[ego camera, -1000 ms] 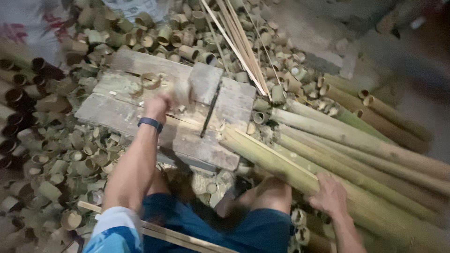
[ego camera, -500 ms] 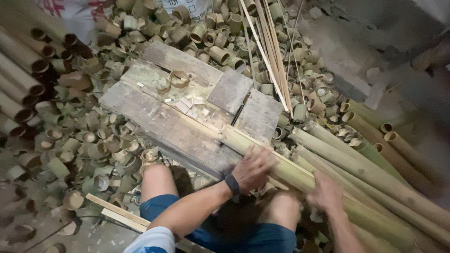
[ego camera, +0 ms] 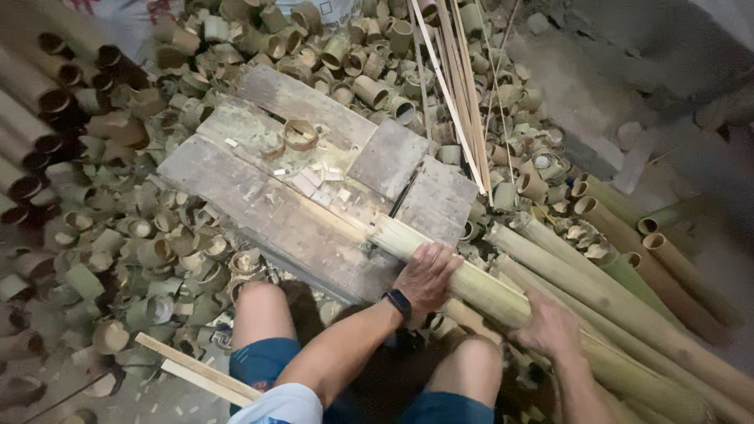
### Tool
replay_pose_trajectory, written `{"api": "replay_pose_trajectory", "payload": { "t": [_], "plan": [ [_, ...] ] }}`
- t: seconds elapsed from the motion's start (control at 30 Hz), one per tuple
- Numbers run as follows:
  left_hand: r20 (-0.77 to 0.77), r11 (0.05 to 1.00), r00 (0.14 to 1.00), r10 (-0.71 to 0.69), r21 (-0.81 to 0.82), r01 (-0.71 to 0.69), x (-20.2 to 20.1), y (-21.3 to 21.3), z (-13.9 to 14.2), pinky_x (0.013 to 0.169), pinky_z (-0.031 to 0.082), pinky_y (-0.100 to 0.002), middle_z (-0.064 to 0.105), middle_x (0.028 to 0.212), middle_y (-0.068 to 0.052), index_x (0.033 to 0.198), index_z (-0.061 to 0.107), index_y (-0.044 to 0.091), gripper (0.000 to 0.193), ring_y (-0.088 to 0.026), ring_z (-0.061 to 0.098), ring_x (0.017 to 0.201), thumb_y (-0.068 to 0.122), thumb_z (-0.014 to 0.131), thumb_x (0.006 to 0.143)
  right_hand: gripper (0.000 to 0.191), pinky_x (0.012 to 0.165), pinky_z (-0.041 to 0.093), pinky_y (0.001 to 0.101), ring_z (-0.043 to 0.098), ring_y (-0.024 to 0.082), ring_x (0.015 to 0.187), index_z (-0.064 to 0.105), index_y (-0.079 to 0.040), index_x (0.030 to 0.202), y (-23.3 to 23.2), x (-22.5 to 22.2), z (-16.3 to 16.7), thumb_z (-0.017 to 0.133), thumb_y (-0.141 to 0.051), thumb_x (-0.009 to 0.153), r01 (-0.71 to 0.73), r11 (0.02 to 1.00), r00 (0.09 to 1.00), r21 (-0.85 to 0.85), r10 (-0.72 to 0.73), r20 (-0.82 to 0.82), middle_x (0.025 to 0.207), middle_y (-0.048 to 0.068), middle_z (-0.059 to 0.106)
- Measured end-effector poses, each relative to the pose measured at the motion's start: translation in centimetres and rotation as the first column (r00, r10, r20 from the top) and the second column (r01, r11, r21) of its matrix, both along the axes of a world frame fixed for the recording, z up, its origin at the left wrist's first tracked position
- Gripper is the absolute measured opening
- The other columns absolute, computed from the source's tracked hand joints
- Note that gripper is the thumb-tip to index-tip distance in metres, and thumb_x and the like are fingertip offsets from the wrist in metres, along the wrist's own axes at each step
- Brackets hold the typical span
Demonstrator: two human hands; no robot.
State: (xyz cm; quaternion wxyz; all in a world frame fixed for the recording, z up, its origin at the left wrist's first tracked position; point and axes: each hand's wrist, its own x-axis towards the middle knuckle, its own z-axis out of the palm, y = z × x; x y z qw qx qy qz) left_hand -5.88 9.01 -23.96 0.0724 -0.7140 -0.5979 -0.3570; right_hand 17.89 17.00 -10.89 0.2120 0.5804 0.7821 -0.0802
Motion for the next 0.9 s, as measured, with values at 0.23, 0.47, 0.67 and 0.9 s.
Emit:
{"api": "replay_pose_trajectory", "payload": {
  "t": [0.23, 0.47, 0.67, 0.9],
  "plan": [
    [-0.024, 0.964, 0.995, -0.095, -0.251, 0.086, -1.4, 4.7, 3.5, 0.104, 0.043, -0.042, 0.057, 0.128, -0.014, 0.113, 0.059, 0.009, 0.047, -0.028, 0.056, 0.121, 0.018, 0.07, 0.068, 0.077, 0.096, 0.054, 0.0459, 0.065, 0.036, 0.118, 0.062, -0.011, 0.128, 0.4, 0.2, 0.5, 0.086, -0.034, 0.058, -0.035, 0.995, 0.995, 0.096, 0.044, -0.092, 0.126, 0.018, 0.069],
    [0.072, 0.951, 0.948, -0.309, -0.013, 0.31, -2.8, 2.8, 4.8, 0.097, 0.042, -0.047, 0.056, 0.113, -0.01, 0.124, 0.06, 0.007, 0.07, -0.03, 0.056, 0.111, 0.032, 0.081, 0.063, 0.085, 0.098, 0.056, 0.0456, 0.07, 0.036, 0.115, 0.059, -0.012, 0.132, 2.1, -0.2, 0.5, 0.088, -0.049, 0.061, 0.05, 0.994, 0.986, -0.094, -0.034, 0.161, 0.119, 0.022, 0.073],
    [-0.088, 0.978, 0.995, -0.056, -0.206, 0.037, -1.3, 4.6, 4.2, 0.105, 0.042, -0.041, 0.057, 0.12, -0.007, 0.125, 0.059, 0.01, 0.058, -0.024, 0.055, 0.115, 0.024, 0.08, 0.073, 0.083, 0.096, 0.056, 0.0478, 0.071, 0.038, 0.111, 0.062, -0.013, 0.129, 2.4, -0.5, -0.4, 0.088, -0.047, 0.058, 0.071, 0.997, 0.996, -0.036, -0.069, 0.053, 0.117, 0.022, 0.073],
    [0.095, 0.936, 0.941, -0.326, -0.106, 0.335, -3.8, 4.1, 5.5, 0.1, 0.044, -0.044, 0.06, 0.119, -0.008, 0.121, 0.06, 0.014, 0.076, -0.028, 0.058, 0.116, 0.044, 0.087, 0.057, 0.081, 0.097, 0.057, 0.0455, 0.072, 0.036, 0.111, 0.067, -0.011, 0.122, 3.5, 0.0, -0.5, 0.089, -0.051, 0.055, 0.012, 0.999, 0.993, -0.04, -0.007, 0.118, 0.114, 0.022, 0.075]
  ]
}}
